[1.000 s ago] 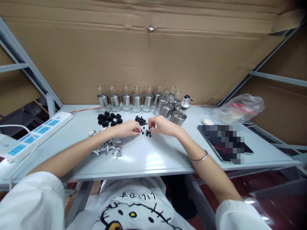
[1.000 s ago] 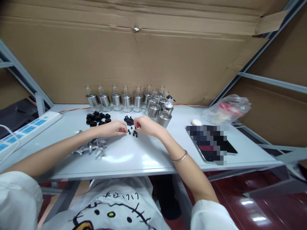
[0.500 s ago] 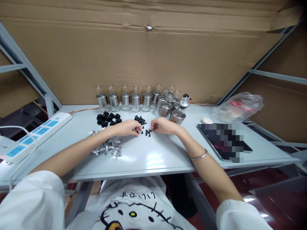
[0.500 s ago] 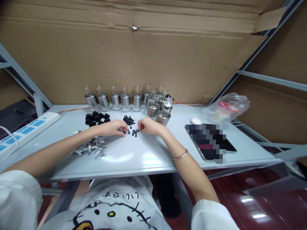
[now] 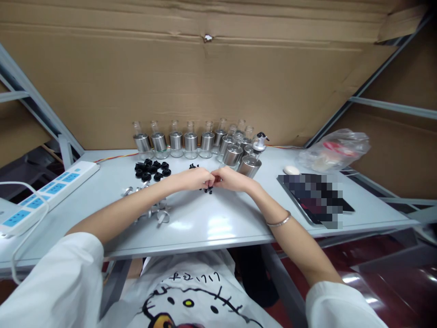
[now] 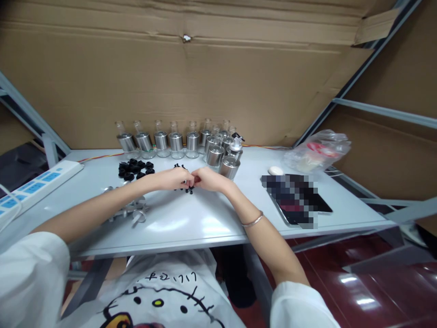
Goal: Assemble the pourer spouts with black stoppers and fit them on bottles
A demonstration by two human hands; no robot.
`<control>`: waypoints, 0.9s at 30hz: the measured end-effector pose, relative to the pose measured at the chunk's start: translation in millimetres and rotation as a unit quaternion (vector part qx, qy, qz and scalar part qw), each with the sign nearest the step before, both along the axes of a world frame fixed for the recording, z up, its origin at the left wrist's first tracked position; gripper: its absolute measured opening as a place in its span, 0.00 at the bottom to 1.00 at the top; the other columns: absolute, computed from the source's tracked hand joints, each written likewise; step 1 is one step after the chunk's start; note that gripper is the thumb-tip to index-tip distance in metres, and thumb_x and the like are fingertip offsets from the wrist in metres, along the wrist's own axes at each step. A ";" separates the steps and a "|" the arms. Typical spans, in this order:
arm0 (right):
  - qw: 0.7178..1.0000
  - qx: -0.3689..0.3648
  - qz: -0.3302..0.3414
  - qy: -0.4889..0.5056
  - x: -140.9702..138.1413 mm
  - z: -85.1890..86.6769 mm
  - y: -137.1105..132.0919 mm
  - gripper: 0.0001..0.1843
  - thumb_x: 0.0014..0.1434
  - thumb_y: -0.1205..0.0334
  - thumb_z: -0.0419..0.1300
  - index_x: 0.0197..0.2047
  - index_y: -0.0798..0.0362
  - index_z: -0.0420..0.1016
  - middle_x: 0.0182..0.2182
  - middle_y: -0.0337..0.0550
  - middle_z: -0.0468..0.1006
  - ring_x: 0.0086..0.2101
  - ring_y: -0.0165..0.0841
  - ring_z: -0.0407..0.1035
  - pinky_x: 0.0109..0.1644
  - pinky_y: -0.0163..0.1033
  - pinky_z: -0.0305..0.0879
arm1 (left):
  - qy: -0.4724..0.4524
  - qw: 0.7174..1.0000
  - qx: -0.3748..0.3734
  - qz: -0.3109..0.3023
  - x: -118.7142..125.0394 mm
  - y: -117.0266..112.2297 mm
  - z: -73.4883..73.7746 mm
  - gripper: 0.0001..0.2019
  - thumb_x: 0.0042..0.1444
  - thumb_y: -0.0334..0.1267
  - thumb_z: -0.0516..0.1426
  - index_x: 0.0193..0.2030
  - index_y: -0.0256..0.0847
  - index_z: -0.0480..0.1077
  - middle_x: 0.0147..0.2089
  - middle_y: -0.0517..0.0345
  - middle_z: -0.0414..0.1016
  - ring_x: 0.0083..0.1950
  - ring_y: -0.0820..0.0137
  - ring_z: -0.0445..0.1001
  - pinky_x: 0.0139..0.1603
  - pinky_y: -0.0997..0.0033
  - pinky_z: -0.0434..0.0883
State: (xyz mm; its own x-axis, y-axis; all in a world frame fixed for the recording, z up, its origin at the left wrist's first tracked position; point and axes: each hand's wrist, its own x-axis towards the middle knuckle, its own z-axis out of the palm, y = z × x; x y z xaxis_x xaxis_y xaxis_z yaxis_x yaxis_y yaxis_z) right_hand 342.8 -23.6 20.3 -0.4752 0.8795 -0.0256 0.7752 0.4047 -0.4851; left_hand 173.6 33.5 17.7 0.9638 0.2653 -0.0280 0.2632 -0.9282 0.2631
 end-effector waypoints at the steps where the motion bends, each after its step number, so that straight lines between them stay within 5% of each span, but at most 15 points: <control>1: 1.000 -0.004 -0.003 -0.004 0.1 0.4 -0.4 0.12 0.51 0.72 0.58 0.38 0.61 0.78 0.28 0.43 0.78 0.29 0.29 0.66 0.35 0.32 0.59 | 0.003 1.000 -0.001 0.000 0.1 1.2 -0.8 0.10 0.49 0.23 0.55 0.33 0.37 0.75 0.30 0.58 0.76 0.29 0.72 0.71 0.29 0.77 0.62; 19: 0.999 0.014 0.021 -0.034 4.3 -4.9 2.0 0.10 0.49 0.73 0.55 0.33 0.60 0.77 0.23 0.37 0.70 0.25 0.25 0.59 0.31 0.30 0.53 | 0.007 0.999 0.034 -0.023 2.1 0.1 -8.0 0.12 0.44 0.19 0.53 0.26 0.37 0.73 0.27 0.57 0.71 0.28 0.73 0.67 0.30 0.77 0.63; 27: 1.000 0.021 0.003 -0.012 -2.4 -9.7 1.7 0.10 0.53 0.68 0.56 0.35 0.61 0.78 0.25 0.42 0.75 0.26 0.27 0.62 0.31 0.31 0.54 | -0.011 0.999 0.030 -0.022 -3.2 0.0 -5.1 0.09 0.45 0.20 0.52 0.21 0.36 0.68 0.25 0.60 0.67 0.25 0.75 0.61 0.26 0.77 0.58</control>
State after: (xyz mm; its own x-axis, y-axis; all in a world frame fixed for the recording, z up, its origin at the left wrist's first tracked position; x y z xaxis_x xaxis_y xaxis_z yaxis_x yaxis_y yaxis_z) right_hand 340.4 -21.9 10.6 -0.4797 0.8774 -0.0010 0.7843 0.4283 -0.4488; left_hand 170.4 33.5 12.6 0.9748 0.2230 0.0084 0.2162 -0.9530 0.2121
